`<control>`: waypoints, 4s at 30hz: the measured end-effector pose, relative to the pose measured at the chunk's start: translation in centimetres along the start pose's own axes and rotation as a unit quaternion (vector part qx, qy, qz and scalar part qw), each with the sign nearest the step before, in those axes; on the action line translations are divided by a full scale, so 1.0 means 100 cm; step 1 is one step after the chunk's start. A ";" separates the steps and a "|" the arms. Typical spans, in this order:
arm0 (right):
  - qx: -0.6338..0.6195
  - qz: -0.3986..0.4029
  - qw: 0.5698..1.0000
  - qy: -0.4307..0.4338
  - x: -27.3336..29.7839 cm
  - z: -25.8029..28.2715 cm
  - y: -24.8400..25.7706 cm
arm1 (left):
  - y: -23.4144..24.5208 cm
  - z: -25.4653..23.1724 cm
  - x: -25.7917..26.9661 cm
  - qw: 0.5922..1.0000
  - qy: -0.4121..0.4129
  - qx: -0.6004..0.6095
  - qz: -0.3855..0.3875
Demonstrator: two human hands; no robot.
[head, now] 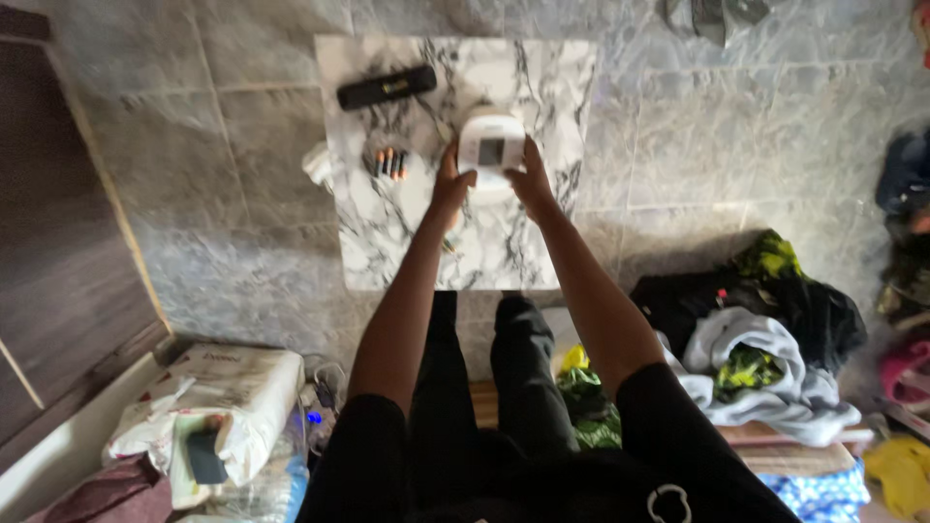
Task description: The person inserts multiple AA batteries into the battery compartment of a white digital scale. They open the compartment, place batteries one by one, close the cover, and briefly test the scale by pressing it.
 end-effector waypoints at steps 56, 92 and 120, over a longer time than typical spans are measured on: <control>-0.065 -0.040 0.997 -0.030 0.096 -0.011 0.025 | 0.001 -0.092 0.144 0.991 -0.109 -0.052 0.058; 0.351 -0.117 0.813 0.450 0.508 0.408 -0.074 | -0.080 -0.345 0.430 0.927 -0.095 0.286 0.223; 0.362 -0.052 0.820 0.439 0.477 0.411 -0.065 | -0.075 -0.361 0.475 0.760 -0.003 0.534 0.372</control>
Point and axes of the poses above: each hand's wrist, its own x-axis away from the middle knuckle, its own y-axis out of the back of the hand, z = x × y, the point moved 4 cm from there along -x, towards the middle knuckle, and after that the axes turned 6 degrees about -x, right-handed, at the moved point
